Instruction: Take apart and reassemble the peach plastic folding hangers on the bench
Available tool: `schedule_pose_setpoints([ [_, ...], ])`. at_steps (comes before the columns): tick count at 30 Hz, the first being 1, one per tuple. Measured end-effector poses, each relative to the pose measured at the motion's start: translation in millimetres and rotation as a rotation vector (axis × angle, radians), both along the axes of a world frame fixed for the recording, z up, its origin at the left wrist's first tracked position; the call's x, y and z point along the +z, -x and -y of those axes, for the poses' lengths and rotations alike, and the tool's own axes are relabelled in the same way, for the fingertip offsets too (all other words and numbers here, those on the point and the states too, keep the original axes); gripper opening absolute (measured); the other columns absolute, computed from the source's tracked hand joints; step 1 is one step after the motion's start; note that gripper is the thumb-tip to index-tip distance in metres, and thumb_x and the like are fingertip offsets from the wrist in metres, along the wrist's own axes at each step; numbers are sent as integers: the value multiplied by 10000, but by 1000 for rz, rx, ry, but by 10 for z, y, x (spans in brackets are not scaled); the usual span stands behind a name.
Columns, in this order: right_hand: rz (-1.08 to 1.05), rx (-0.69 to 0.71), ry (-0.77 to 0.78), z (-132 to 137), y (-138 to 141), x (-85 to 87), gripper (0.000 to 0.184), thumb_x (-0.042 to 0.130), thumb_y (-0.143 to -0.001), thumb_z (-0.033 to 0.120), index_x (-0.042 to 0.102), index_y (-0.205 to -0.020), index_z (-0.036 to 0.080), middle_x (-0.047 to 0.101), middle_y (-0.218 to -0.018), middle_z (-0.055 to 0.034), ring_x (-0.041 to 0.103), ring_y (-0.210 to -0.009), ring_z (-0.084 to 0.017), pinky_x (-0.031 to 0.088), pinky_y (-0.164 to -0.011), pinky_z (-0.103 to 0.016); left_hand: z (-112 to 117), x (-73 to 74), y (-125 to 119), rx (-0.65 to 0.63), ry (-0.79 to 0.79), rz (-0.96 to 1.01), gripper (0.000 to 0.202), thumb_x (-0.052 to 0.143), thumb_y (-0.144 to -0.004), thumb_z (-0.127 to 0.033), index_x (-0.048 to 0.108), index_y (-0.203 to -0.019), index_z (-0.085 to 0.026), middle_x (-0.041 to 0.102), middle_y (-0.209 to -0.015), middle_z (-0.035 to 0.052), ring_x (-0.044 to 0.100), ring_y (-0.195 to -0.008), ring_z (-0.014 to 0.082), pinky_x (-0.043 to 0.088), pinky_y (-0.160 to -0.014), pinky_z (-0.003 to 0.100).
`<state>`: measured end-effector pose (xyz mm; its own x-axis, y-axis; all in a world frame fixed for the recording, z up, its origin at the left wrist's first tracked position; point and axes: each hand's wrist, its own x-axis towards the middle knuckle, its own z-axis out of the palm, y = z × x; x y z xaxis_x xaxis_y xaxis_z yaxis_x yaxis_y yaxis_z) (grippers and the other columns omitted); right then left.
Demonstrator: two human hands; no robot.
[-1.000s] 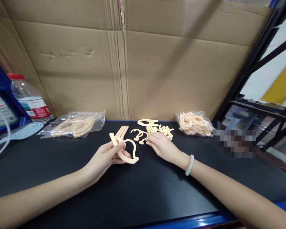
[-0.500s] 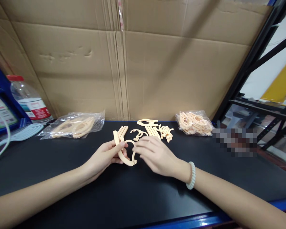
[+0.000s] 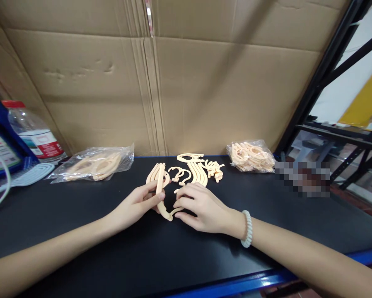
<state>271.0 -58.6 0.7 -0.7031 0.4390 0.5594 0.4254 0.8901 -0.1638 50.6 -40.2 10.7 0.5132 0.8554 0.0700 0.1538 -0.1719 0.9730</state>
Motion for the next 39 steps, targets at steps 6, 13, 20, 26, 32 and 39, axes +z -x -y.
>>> schedule_pose_setpoints([
  [6, -317, 4, 427, 37, 26, 57, 366, 624, -866, 243, 583, -1230, 255, 391, -1438, -89, 362, -1333, -242, 313, -1107, -456, 12, 60, 30, 55, -351, -174, 323, 514, -894, -364, 617, -1136, -177, 627, -889, 39, 575, -756, 169, 487, -619, 258],
  [13, -609, 116, 791, -90, -21, -3, 327, 608, -890, 286, 605, -1217, 283, 550, -1334, -51, 474, -1272, -212, 360, -1091, -420, -4, 41, 48, 113, -456, -227, 278, 493, -911, -342, 637, -1086, -181, 655, -866, 38, 602, -756, 174, 489, -628, 259],
  [20, -841, -87, 892, -122, -16, -40, 257, 652, -855, 328, 568, -1075, 224, 653, -955, -23, 659, -830, -138, 518, -796, -291, -39, -55, 74, 218, -627, -360, 248, 452, -937, -289, 584, -1127, -201, 596, -732, -13, 544, -611, 133, 470, -592, 250],
  [26, -789, -73, 1107, -115, 45, -59, 333, 664, -824, 391, 547, -1041, 168, 658, -716, -3, 571, -524, -88, 479, -539, -231, -49, -164, 48, 212, -849, -503, 280, 440, -939, -220, 500, -1213, -218, 651, -1069, 57, 656, -881, 185, 532, -752, 311],
  [32, -648, -51, 1246, -61, 81, -46, 325, 653, -815, 459, 641, -869, 138, 695, -694, -39, 558, -464, -78, 456, -473, -207, 3, -148, 16, 148, -1050, -799, 270, 370, -982, -260, 516, -1199, -194, 671, -1003, 58, 683, -775, 198, 543, -629, 301],
  [39, -589, -20, 1334, -14, 63, -22, 428, 596, -839, 529, 649, -904, 109, 686, -628, -43, 565, -418, -81, 451, -437, -191, 73, -69, 4, 74, -1065, -1050, 292, 325, -995, -282, 519, -1189, -184, 673, -853, 70, 658, -630, 205, 435, -495, 248],
])
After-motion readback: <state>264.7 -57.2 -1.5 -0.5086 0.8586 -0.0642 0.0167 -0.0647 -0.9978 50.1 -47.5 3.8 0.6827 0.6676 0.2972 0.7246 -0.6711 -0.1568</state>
